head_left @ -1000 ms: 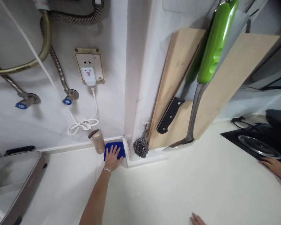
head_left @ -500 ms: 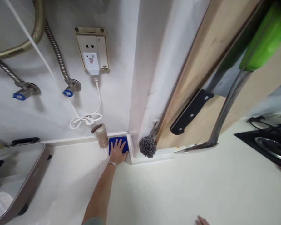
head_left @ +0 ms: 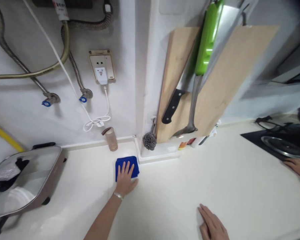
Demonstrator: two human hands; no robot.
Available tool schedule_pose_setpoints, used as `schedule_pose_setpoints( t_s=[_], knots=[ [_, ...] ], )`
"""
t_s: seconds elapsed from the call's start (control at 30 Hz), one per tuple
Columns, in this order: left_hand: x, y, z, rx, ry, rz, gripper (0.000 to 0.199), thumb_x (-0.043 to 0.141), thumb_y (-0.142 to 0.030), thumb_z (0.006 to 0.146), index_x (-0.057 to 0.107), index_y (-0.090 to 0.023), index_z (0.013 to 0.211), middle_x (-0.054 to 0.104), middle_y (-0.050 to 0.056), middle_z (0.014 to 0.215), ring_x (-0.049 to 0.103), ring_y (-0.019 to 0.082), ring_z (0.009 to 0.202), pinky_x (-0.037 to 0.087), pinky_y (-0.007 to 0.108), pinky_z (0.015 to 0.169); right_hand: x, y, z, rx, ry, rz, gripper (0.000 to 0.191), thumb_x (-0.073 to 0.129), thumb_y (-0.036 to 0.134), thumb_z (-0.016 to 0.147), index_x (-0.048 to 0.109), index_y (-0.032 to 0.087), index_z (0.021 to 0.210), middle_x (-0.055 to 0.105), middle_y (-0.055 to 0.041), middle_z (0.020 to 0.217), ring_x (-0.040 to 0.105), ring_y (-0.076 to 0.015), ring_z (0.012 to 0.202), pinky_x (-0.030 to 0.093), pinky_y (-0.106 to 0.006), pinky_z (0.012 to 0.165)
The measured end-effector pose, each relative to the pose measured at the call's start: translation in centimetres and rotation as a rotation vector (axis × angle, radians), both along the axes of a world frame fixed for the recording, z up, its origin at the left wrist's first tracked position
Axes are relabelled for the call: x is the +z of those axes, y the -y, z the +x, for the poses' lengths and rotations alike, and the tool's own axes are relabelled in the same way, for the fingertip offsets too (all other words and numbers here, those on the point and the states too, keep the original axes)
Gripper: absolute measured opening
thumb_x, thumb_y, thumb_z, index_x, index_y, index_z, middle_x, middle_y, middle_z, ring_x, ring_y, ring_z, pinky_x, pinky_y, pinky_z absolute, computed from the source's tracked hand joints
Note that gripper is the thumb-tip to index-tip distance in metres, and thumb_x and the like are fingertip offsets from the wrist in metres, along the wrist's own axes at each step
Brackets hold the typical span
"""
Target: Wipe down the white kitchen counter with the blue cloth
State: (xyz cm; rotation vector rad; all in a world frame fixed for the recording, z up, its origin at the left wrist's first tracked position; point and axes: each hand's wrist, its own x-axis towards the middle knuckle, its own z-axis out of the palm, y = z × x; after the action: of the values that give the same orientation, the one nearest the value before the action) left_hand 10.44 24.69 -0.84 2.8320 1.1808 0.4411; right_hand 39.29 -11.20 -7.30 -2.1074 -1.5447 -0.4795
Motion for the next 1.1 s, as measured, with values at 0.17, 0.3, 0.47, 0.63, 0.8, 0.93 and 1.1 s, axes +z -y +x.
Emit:
schedule_pose_setpoints(
  t_s=[0.17,0.3,0.47,0.63,0.8,0.93,1.1],
  knots=[
    [-0.6,10.8,-3.4,-0.091,-0.031,0.062,0.087,0.052,-0.059,0.086,0.015,-0.026,0.158,0.019,0.010,0.165,0.014,0.040,0.151,0.015,0.066,0.119,0.0,-0.1,-0.6,-0.008,-0.045,0.003,0.054,0.043,0.029,0.093,0.039,0.023,0.147,0.053,-0.0082,0.144,0.050,-0.0254,0.132,0.039,-0.049,0.113],
    [-0.2,17.5,-1.9,-0.155,-0.036,-0.022,0.097,0.052,-0.068,0.082,0.010,-0.025,0.159,0.013,0.011,0.166,0.010,0.043,0.151,0.013,0.069,0.119,0.3,-0.2,-0.8,-0.026,-0.045,-0.003,0.055,0.042,0.026,0.092,0.038,0.023,0.147,0.052,-0.0088,0.145,0.050,-0.0247,0.132,0.038,-0.048,0.113],
    [0.2,21.2,4.2,-0.358,-0.005,-0.123,0.098,0.049,-0.070,0.083,0.010,-0.022,0.159,0.007,0.014,0.166,0.006,0.045,0.151,0.007,0.072,0.118,0.9,-0.2,-1.0,-0.046,-0.059,-0.063,0.057,0.040,0.023,0.092,0.035,0.023,0.149,0.051,-0.0095,0.146,0.047,-0.0255,0.134,0.037,-0.048,0.112],
    [-0.1,20.5,9.0,-0.455,0.005,-0.115,0.082,0.048,-0.060,0.088,0.022,-0.025,0.157,0.012,0.011,0.166,0.006,0.041,0.152,0.005,0.070,0.120,2.3,-0.3,-1.4,-0.070,-0.081,-0.112,0.053,0.036,0.018,0.092,0.039,0.020,0.145,0.051,-0.0106,0.146,0.045,-0.0236,0.136,0.036,-0.047,0.112],
    [-0.3,20.0,8.7,-0.451,0.015,-0.101,0.069,0.047,-0.048,0.093,0.026,-0.028,0.156,0.014,0.006,0.167,0.006,0.035,0.153,0.011,0.064,0.123,2.8,-0.6,-1.6,-0.090,-0.089,-0.110,0.050,0.034,0.017,0.093,0.041,0.019,0.142,0.052,-0.0108,0.144,0.043,-0.0221,0.137,0.033,-0.046,0.115],
    [0.2,21.4,6.7,-0.418,0.024,-0.108,0.070,0.047,-0.045,0.093,0.022,-0.028,0.157,0.014,0.006,0.167,0.006,0.037,0.153,0.012,0.065,0.122,2.4,-0.5,-1.3,-0.109,-0.120,-0.121,0.052,0.036,0.016,0.091,0.042,0.019,0.143,0.049,-0.0085,0.147,0.041,-0.0210,0.138,0.030,-0.045,0.116],
    [0.9,23.5,2.1,-0.381,-0.061,-0.112,0.068,0.044,-0.044,0.095,0.020,-0.030,0.157,0.014,0.005,0.166,0.007,0.036,0.153,0.014,0.066,0.122,1.8,-0.2,-0.7,-0.103,-0.158,-0.129,0.053,0.037,0.016,0.090,0.042,0.019,0.143,0.048,-0.0077,0.149,0.039,-0.0209,0.139,0.029,-0.044,0.118]
  ],
)
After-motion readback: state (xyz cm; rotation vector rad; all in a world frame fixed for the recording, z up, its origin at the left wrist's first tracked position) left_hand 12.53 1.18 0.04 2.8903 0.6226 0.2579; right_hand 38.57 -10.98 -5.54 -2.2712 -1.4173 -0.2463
